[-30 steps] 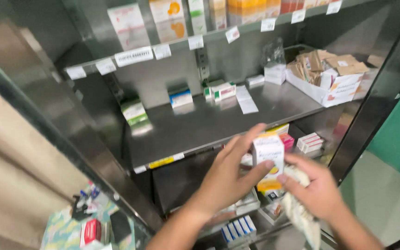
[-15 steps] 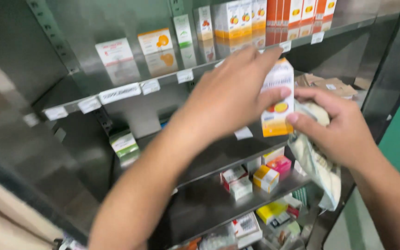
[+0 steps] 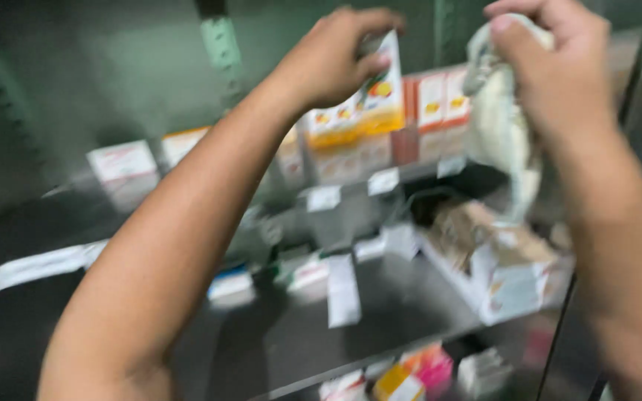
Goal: Cleaning and organizing medicine boxes on a shelf using a cloth.
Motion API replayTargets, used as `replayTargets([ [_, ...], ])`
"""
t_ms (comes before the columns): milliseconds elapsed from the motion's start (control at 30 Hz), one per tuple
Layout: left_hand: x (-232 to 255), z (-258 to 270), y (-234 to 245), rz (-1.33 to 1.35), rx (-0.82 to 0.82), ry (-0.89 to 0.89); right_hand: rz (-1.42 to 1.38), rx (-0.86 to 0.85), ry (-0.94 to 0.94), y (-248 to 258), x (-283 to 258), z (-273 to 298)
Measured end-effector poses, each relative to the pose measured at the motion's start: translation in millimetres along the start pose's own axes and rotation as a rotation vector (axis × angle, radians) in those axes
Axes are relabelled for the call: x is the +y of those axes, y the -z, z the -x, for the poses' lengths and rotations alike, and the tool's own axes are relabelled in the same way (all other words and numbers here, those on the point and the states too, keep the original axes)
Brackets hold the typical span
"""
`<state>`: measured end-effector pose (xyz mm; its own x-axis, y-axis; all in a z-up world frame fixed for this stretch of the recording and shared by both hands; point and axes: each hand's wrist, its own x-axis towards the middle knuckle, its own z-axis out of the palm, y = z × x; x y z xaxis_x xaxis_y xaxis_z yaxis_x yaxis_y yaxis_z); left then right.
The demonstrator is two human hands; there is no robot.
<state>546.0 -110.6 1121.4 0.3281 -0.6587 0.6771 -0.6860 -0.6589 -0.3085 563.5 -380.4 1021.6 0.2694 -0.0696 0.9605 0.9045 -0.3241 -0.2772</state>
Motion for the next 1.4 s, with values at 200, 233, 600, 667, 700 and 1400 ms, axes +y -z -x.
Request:
replayTargets([
  [200,-43.8,-37.6,-61.5,-0.02,-0.198,0.518,-0.063,-0.071,-0.001,-34.3,37.3,-61.9],
  [233,-44.7,-39.5,-64.3,-0.034,-0.193,0.521,-0.075,-0.069,0.009,-38.3,41.1,-69.2],
  [600,-81.7,-21.7,-120.3,-0.314,-0.369,0.868,-0.02,-0.111,0.05,-71.8,88.6,-91.4],
  [667,-88.8,-13.8,-128.1,-0.332,-0.343,0.859,-0.011,-0.129,0.058,-74.3,85.9,-88.2],
  [700,-92.5,-11.1,-130.9,-0.349,-0.314,0.839,0.006,-0.139,0.066,-74.9,84.0,-87.7],
  [1400,-25.9,-47.6,-62.0,-0.312,-0.279,0.57,-0.045,-0.065,0.21,-35.1,75.1,-62.8],
])
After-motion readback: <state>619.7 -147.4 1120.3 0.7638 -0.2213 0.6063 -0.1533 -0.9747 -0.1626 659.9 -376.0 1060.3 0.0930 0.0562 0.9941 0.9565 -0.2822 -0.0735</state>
